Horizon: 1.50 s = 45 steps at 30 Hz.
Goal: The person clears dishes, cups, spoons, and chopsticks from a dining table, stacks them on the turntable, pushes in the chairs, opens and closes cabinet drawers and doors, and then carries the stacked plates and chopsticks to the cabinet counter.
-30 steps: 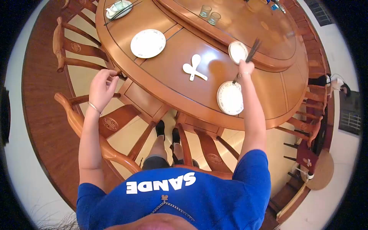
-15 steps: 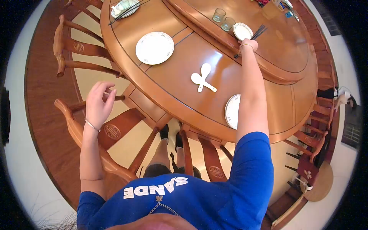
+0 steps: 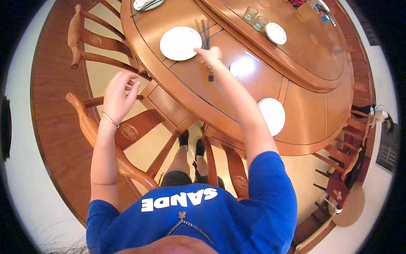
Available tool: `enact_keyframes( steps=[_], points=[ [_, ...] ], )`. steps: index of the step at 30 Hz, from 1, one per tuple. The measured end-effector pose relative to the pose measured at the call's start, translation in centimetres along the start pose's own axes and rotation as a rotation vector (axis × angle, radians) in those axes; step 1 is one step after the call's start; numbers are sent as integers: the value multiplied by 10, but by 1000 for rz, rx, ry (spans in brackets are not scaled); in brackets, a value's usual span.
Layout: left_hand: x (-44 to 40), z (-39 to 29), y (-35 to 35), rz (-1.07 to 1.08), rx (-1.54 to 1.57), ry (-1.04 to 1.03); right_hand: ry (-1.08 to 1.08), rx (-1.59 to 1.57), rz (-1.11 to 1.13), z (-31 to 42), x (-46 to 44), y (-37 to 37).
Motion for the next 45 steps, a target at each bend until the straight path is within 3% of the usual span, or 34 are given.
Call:
enact_keyframes(
  steps=[1,3,6,13,15,17,21,25,31,37,41,45],
  points=[
    [0,0,0,-2,-5,-10,-61,80,4,11,6,-11],
    [2,5,-4,18,-40,15,-172,-202,-72,8,-1,-34],
    [5,7,-5,-7,-30,-6,-238,-198,-212,1,-15,-47],
    [7,6,13,-97,-52,-63,-119,-492,-20,17,-11,-59],
    [8,5,19,-120,-23,-52,-67,-436,-59,19,-1,-49],
    [10,6,18,-128,-9,-71,-17,-422,-127,13,19,-29],
    [12,-1,14,-88,-27,-104,2,-440,-21,3,100,40],
    [18,-9,3,-12,-1,-178,-23,-402,-120,-32,190,147],
    [20,-6,-25,93,-15,-215,-166,-265,-311,-141,282,274],
    [28,4,-89,345,224,14,-185,-297,-353,-236,285,301],
    [36,-38,-108,484,190,86,-174,-349,-309,-273,276,298],
    [52,-78,-121,525,431,167,-197,-317,-232,-299,261,295]
  ],
)
Point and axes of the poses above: each hand's wrist, its own x-axis away from the middle knuckle, its own y-axis out of the back of the hand, z = x × y, the point moved 9 cm from there along -x, towards the middle knuckle, and after that the axes turned 6 degrees about x, right-handed, at the moved point
